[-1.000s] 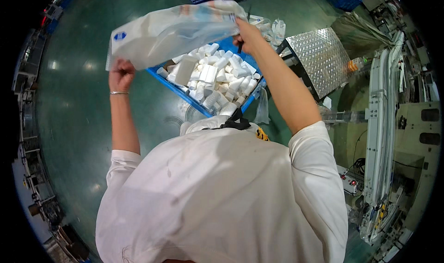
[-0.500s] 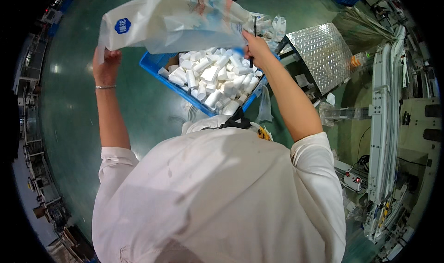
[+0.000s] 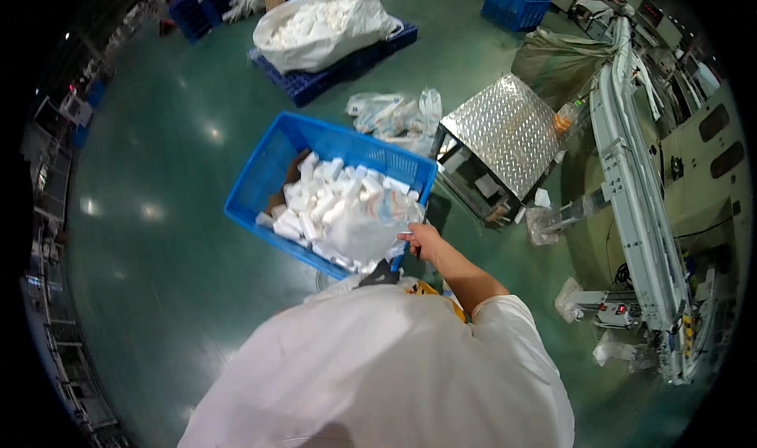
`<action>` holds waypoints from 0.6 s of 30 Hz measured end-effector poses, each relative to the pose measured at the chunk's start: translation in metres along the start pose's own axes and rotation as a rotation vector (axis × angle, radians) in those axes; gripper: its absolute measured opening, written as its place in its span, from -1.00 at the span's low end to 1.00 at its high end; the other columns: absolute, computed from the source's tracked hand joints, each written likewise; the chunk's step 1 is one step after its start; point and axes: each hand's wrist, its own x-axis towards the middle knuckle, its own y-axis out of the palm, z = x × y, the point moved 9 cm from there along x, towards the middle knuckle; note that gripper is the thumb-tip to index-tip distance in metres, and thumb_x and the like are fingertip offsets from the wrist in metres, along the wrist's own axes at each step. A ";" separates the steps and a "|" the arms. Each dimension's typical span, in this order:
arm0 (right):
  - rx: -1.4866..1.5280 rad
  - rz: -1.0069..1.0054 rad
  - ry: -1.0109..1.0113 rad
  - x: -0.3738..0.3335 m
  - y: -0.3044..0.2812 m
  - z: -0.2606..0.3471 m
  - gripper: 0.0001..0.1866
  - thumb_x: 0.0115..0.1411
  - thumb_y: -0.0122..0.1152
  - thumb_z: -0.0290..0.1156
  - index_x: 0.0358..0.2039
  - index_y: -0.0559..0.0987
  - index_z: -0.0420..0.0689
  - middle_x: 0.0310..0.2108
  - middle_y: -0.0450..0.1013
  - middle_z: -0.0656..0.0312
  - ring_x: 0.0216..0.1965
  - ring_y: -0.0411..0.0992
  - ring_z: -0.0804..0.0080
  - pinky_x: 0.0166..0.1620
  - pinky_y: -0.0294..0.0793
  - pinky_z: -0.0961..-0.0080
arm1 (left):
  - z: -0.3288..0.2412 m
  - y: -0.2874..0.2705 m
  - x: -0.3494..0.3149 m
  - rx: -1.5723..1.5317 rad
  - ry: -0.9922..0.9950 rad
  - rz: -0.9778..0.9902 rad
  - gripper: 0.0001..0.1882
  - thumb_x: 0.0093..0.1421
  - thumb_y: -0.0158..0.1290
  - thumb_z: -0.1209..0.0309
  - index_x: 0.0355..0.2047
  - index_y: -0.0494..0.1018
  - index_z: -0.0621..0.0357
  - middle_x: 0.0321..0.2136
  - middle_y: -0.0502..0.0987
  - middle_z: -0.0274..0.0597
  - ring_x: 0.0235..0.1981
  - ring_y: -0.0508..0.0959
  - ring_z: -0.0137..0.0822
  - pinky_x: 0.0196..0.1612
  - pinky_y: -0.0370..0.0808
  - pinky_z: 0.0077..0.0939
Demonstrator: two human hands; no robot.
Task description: The person removes the plastic outer wrap from bundles of white products using a small blade and places the unwrapped bundles into a blue plastic crate.
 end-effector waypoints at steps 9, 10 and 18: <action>-0.114 -0.036 -0.600 0.004 0.012 0.238 -0.68 0.13 -0.07 -0.29 -0.17 0.32 -0.22 -0.42 0.47 0.09 -0.73 0.17 0.45 -0.70 0.11 0.58 | 0.087 0.073 0.025 -0.158 -0.146 -0.015 -0.68 -0.06 -0.01 0.13 -0.41 0.44 0.10 -0.47 0.52 -0.13 -0.39 0.51 -0.13 -0.37 0.43 -0.30; -0.129 -0.150 -0.734 -0.024 0.014 0.264 -0.71 0.13 -0.08 -0.31 -0.20 0.28 -0.23 -0.44 0.46 0.10 -0.75 0.15 0.48 -0.71 0.11 0.60 | 0.089 0.072 0.030 -0.117 -0.216 -0.019 -0.67 -0.06 -0.02 0.13 -0.39 0.44 0.10 -0.46 0.53 -0.14 -0.39 0.51 -0.14 -0.36 0.43 -0.31; -0.786 -0.235 -0.866 0.074 -0.043 0.184 -0.81 -0.05 0.02 -0.34 -0.61 0.49 -0.19 -0.63 0.44 0.15 -0.72 0.37 0.34 -0.65 0.37 0.36 | 0.050 0.083 0.056 -0.427 -0.104 -0.033 -0.68 -0.08 0.03 0.20 -0.35 0.44 0.09 -0.44 0.53 -0.20 -0.40 0.51 -0.17 -0.35 0.44 -0.28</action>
